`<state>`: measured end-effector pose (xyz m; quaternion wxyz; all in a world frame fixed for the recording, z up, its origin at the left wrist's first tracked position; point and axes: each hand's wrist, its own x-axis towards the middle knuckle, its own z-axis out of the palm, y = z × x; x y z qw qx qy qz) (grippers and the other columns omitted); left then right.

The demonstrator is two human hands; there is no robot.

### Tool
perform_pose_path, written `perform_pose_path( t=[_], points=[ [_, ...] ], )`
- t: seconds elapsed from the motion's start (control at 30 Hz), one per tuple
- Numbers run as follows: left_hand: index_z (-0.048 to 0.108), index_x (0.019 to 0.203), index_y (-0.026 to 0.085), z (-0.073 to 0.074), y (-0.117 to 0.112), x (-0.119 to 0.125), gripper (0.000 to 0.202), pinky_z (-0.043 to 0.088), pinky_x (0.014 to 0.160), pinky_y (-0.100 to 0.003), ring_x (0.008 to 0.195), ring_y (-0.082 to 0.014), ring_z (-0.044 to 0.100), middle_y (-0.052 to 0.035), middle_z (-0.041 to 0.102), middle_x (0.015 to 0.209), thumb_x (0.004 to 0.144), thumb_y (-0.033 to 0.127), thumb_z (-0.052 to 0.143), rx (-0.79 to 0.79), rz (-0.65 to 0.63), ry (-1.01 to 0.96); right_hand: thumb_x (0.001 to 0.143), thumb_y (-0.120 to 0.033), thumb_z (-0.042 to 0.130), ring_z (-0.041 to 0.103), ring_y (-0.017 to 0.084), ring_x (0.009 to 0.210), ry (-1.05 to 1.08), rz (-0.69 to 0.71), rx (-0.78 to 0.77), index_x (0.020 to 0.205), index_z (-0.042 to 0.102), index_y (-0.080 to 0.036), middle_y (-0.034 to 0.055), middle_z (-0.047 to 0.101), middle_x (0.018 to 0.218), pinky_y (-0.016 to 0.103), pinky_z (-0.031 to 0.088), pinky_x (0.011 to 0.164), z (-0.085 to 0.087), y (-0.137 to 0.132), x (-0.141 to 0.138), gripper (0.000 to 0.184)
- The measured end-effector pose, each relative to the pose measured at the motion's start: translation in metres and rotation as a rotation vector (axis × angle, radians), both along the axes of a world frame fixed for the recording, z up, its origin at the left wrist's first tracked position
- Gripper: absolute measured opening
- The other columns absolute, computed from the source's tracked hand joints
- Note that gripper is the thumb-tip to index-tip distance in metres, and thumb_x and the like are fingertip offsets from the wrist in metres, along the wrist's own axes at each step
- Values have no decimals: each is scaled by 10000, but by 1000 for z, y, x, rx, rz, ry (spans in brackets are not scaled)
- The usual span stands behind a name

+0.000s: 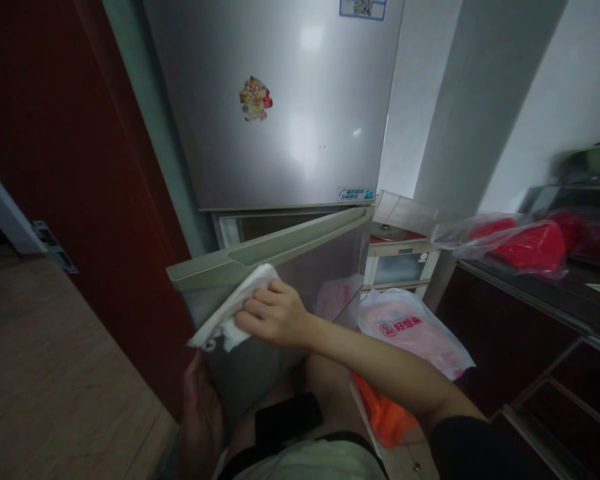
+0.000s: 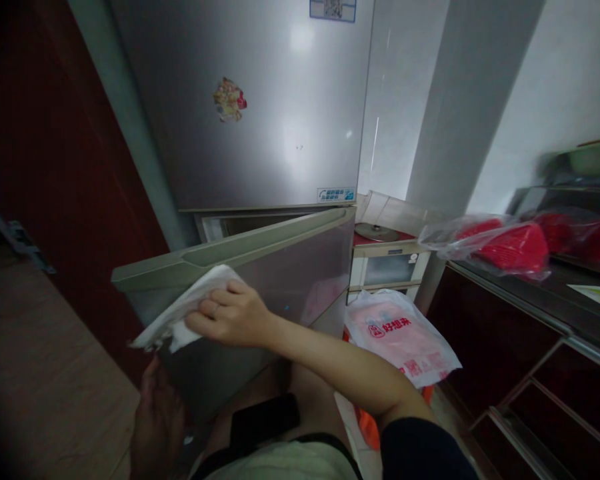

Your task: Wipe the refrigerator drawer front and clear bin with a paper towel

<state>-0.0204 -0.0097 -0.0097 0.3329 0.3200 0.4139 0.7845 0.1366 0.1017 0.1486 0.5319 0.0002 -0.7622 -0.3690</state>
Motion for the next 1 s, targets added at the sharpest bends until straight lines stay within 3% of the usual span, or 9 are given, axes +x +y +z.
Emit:
perform_pose_path(
  t=[0.1,0.17,0.23,0.33,0.43,0.53,0.63,0.8,1.0],
  points=[
    [629,1292,268,13,1,13,482,335,1202,-506,1454,-306,407,-72,602,1436,908,553,570,-35,13,-57,1009,-200,468,432,130,601,14,-46,-81,704,558,-221,-42,532,582,313,263,634,-7,42,40,318],
    [580,1363,273,19,1,17,585,321,1214,-486,1445,-299,421,-78,602,1435,892,621,561,-67,35,-72,1022,-496,396,452,136,610,134,-37,-338,669,554,-230,-15,561,604,308,290,642,-17,75,71,469],
    [564,1378,273,21,0,18,610,287,1232,-474,1469,-289,384,-74,586,1451,885,633,564,-87,60,-64,995,-606,347,465,148,609,267,-76,-454,625,531,-228,5,555,594,307,306,640,-28,107,102,559],
    [589,1344,269,21,-4,19,551,251,1245,-487,1503,-289,319,-76,570,1468,907,602,551,-101,81,-68,998,-570,330,468,164,608,543,-156,-617,645,539,-220,19,552,598,301,316,631,-42,150,139,540],
    [627,1291,269,22,-8,22,475,261,1234,-531,1525,-301,257,-65,572,1470,930,563,531,-109,96,-51,1005,-534,290,527,189,678,821,-230,-773,801,612,-175,45,609,680,302,373,664,-47,185,162,523],
    [640,1269,284,20,-10,22,447,286,1226,-542,1527,-309,245,-47,576,1471,931,556,532,-128,72,-23,1020,-488,288,581,203,762,1035,-296,-916,889,632,-133,70,658,788,328,438,736,-40,216,178,511],
    [658,1233,294,14,-12,19,420,272,1241,-512,1526,-308,250,-34,560,1490,904,543,581,-140,72,17,1011,-460,449,632,186,844,1178,-353,-1065,962,645,-130,59,678,914,361,508,804,-24,242,196,387],
    [696,1076,273,5,-16,11,286,301,1219,-512,1548,-269,161,21,541,1504,958,458,514,-144,103,76,958,-409,612,648,204,1034,1266,-371,-1262,1212,609,-165,85,642,1204,419,567,883,0,262,223,353],
    [596,1316,314,1,-8,19,514,318,1223,-481,1474,-304,373,-37,574,1466,886,596,578,-138,63,-90,961,-433,596,660,178,907,1259,-268,-1269,1066,648,-139,42,679,1031,370,561,820,-2,232,204,317]
  ],
)
